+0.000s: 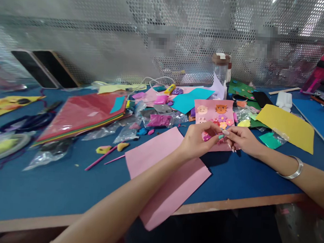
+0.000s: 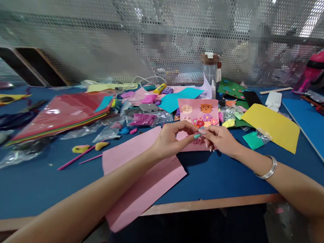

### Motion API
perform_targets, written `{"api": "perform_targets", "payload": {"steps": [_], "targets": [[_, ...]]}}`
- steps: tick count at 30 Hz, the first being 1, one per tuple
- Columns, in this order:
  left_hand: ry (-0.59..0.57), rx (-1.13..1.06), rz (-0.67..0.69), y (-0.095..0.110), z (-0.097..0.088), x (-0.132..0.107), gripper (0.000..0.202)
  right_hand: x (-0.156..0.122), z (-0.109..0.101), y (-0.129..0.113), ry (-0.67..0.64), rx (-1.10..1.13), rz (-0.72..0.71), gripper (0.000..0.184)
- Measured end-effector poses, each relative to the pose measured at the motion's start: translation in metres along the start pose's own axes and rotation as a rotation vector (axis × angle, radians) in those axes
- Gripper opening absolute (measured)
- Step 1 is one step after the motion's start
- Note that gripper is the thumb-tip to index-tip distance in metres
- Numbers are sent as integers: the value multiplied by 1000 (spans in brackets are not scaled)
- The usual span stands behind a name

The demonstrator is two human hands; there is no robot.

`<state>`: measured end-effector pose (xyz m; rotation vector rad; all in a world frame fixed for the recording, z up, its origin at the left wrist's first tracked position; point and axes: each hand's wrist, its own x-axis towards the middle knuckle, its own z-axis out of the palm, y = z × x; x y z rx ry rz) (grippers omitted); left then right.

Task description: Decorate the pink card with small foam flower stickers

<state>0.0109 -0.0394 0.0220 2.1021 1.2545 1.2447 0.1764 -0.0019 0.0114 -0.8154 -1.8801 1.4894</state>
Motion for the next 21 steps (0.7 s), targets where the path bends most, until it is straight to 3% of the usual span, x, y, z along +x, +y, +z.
{"api": "perform_targets", "payload": {"steps": [9,15,21], "targets": [[60,-66,-53,-7,-5,3,10,5,-8,6,76,74,1,25],[209,-76,-127,-15,-7,6,16,6,-12,9,36,271,82,20],[331,-17,-152,-18,-5,5,13,3,-6,4,-12,256,150,17]]}}
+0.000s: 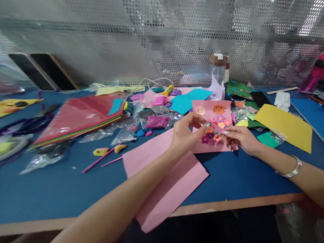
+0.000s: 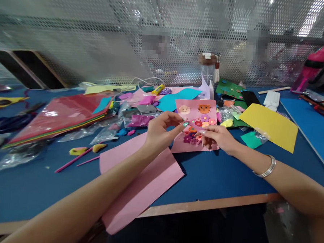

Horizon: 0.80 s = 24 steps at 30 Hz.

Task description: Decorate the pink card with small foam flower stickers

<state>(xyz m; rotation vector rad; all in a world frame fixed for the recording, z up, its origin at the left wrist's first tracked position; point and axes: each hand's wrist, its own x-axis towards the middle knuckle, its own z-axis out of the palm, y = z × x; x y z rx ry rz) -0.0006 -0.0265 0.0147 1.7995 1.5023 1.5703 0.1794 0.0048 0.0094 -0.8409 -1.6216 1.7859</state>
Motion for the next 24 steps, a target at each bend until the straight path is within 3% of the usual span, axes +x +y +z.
{"api": "perform_targets", "payload": {"steps": [5,12,20,24], "targets": [[-64,1,79,7,4,-9,11,0,7,2,17,-103,20,30],[-149,78,264,8,5,-10,5,0,9,2,46,24,98,27],[-249,45,347,6,6,-10,3,-1,7,2,-23,-26,39,32],[-278,39,305,7,6,-12,4,-2,8,3,-50,-115,47,26]]}}
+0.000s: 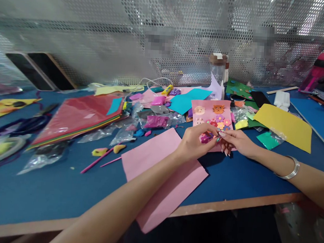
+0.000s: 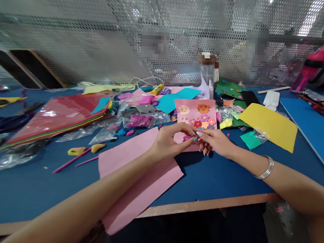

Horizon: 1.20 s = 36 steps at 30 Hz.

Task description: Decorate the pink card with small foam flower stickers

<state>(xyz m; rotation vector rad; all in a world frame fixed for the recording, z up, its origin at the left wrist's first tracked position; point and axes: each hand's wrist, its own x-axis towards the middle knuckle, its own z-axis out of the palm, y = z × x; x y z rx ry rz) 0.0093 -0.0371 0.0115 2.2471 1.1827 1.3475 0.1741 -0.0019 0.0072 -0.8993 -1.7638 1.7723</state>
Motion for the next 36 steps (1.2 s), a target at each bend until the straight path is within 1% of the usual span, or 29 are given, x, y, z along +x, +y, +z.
{"api": "perform_targets", "payload": {"steps": [3,5,9,13,20,22,26,28,30,33,36], "targets": [[20,-19,-45,0,0,0,12,0,0,0,-10,-30,-20,25],[-7,-52,-60,0,0,0,17,0,0,0,-5,-57,-55,25],[-110,-84,-95,-1,-1,2,15,-1,0,1,1,-113,-126,26],[-120,-119,-104,0,-2,3,14,-3,1,0,48,-100,-146,24],[-62,-71,-111,5,-8,5,10,-4,4,-2,133,-32,-164,21],[-32,-59,-113,2,-10,5,9,-3,2,-2,164,-17,-169,20],[41,-46,-145,-9,-14,7,10,-1,-6,-5,228,2,-171,18],[94,-70,-168,-14,-16,9,15,-1,-8,-6,229,-22,-176,19],[110,-91,-182,-14,-17,10,16,-2,-7,-6,212,-74,-168,22],[46,-83,-144,-8,-13,8,12,-2,-2,-3,177,-138,-131,30],[-32,-45,-92,-5,-7,4,20,-3,2,1,108,-169,-141,35]]}}
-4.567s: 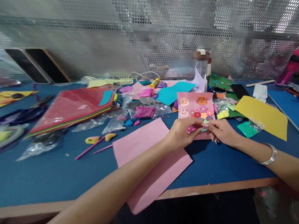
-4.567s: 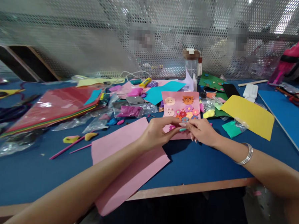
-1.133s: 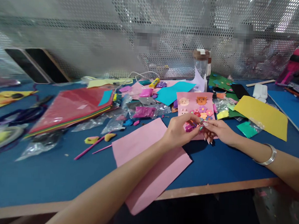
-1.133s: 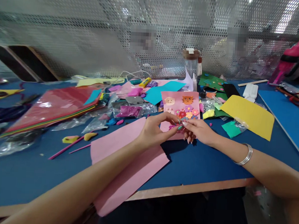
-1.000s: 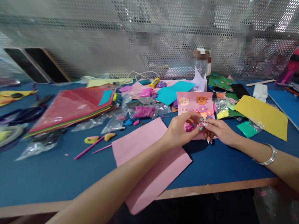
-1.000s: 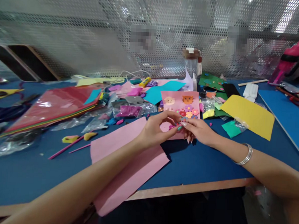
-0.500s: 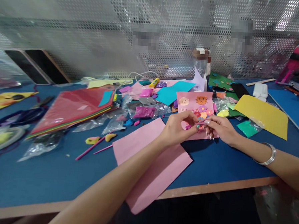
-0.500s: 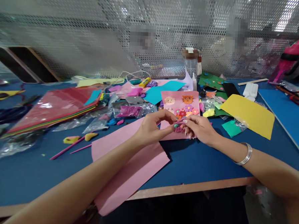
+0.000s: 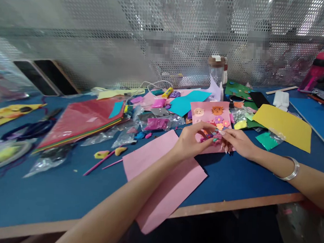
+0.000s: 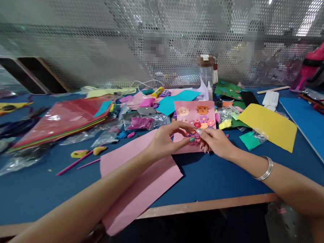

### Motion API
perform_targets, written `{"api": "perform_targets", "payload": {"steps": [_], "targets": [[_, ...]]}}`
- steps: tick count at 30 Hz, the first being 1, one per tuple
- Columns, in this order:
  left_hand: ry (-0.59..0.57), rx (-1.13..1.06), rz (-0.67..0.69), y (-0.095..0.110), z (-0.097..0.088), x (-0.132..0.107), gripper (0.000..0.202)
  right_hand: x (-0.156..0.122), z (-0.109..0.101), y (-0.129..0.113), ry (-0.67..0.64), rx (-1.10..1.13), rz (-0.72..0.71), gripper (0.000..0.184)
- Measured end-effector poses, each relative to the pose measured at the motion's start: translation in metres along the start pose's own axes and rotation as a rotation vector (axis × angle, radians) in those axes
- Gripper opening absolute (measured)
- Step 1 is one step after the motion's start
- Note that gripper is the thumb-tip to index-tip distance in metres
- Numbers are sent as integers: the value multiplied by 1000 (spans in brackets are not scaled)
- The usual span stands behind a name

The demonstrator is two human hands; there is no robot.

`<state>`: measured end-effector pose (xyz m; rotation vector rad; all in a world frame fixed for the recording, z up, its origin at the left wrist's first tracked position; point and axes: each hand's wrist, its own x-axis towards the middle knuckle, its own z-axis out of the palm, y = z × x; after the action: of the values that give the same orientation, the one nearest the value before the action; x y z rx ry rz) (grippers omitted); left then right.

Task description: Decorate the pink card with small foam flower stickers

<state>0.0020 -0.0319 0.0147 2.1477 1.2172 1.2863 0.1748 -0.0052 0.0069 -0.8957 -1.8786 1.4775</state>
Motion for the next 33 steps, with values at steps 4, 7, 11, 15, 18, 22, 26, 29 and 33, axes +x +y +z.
{"api": "perform_targets", "payload": {"steps": [4,7,11,15,18,22,26,29,33], "targets": [[-88,31,19,-1,4,-3,21,-1,1,2,-46,-49,-64,24],[-98,30,45,1,3,-3,15,-1,0,3,-57,-121,-90,22],[-64,41,51,8,1,-3,10,-2,-2,1,-54,-218,-121,28],[-38,39,25,10,-1,-2,10,-3,-1,-3,-30,-247,-197,30],[-32,22,13,10,-2,0,12,-3,-1,-3,-17,-195,-193,30],[-16,26,-12,11,-2,1,16,-2,-2,-3,10,-67,-108,30],[2,29,-31,9,-2,1,14,2,-7,-2,26,66,10,29],[-30,24,-27,6,-1,1,11,4,-10,-1,49,130,35,28],[-94,12,24,3,1,-1,11,3,-8,0,105,47,-28,31]]}}
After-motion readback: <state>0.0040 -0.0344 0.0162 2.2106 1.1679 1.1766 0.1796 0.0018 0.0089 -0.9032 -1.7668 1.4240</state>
